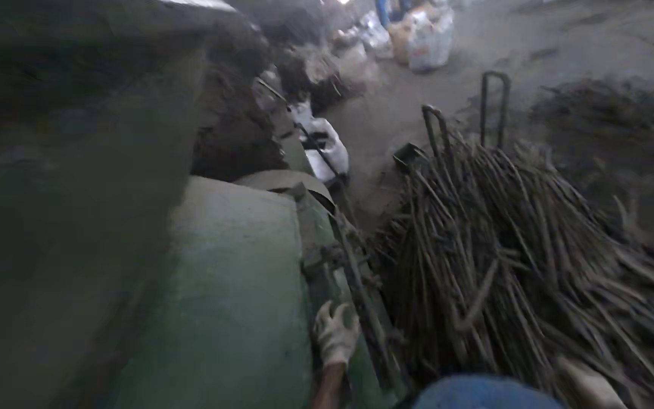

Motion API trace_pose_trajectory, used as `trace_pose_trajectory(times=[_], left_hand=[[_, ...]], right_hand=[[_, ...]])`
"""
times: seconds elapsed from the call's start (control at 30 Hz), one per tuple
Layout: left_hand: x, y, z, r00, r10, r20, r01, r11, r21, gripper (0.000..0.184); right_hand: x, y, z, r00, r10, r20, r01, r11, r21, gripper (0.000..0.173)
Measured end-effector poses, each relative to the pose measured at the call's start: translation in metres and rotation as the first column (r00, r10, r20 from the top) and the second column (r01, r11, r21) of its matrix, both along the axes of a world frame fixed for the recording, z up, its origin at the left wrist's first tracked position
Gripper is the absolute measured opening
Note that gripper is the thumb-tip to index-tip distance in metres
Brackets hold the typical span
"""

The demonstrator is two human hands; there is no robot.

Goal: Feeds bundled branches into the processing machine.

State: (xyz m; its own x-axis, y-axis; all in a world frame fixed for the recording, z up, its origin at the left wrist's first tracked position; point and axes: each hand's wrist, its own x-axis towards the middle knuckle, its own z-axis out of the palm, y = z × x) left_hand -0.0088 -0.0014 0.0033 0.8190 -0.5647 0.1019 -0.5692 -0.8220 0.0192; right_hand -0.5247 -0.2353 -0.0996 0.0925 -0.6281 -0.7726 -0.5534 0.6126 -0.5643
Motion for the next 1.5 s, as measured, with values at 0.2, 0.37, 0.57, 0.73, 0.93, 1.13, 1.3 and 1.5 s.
trace_pose_trajectory(times=[0.2, 0.37, 0.57, 0.73, 0.93, 1.13, 1.3, 1.5], left_hand=[[0.003, 0.002, -0.007, 0.999, -0.035, 0.007, 0.035, 0.999, 0.001, 0.046], [0.009, 0.003, -0.013, 0.999, -0.047, 0.021, 0.047, 0.999, 0.014, 0.046], [0.01, 0.003, -0.013, 0.998, -0.057, 0.033, 0.056, 0.998, 0.025, 0.047], [0.008, 0.001, -0.008, 0.998, -0.056, 0.018, 0.056, 0.998, 0.032, 0.046], [0.006, 0.0, -0.005, 0.999, -0.039, -0.007, 0.04, 0.998, 0.041, 0.045], [0.007, 0.0, -0.009, 0.998, -0.054, 0.012, 0.053, 0.998, 0.035, 0.044], [0.008, -0.002, -0.007, 0.998, -0.07, 0.006, 0.07, 0.997, 0.032, 0.043], [0.01, -0.001, -0.012, 0.995, -0.087, 0.044, 0.087, 0.996, 0.012, 0.043]], right_hand=[[0.004, 0.014, -0.018, 0.961, -0.276, 0.032, 0.268, 0.951, 0.154, 0.042], [-0.015, 0.039, -0.036, 0.954, -0.298, -0.018, 0.297, 0.94, 0.168, 0.044], [-0.032, 0.064, -0.048, 0.946, -0.318, -0.063, 0.323, 0.937, 0.132, 0.042], [-0.03, 0.068, -0.038, 0.947, -0.312, -0.073, 0.319, 0.938, 0.134, 0.042], [-0.025, 0.069, -0.038, 0.952, -0.294, -0.081, 0.303, 0.942, 0.147, 0.042], [-0.022, 0.076, -0.034, 0.952, -0.296, -0.083, 0.306, 0.937, 0.171, 0.044], [-0.02, 0.082, -0.039, 0.944, -0.321, -0.074, 0.329, 0.929, 0.168, 0.043], [-0.019, 0.092, -0.042, 0.951, -0.293, -0.096, 0.305, 0.941, 0.149, 0.042]])
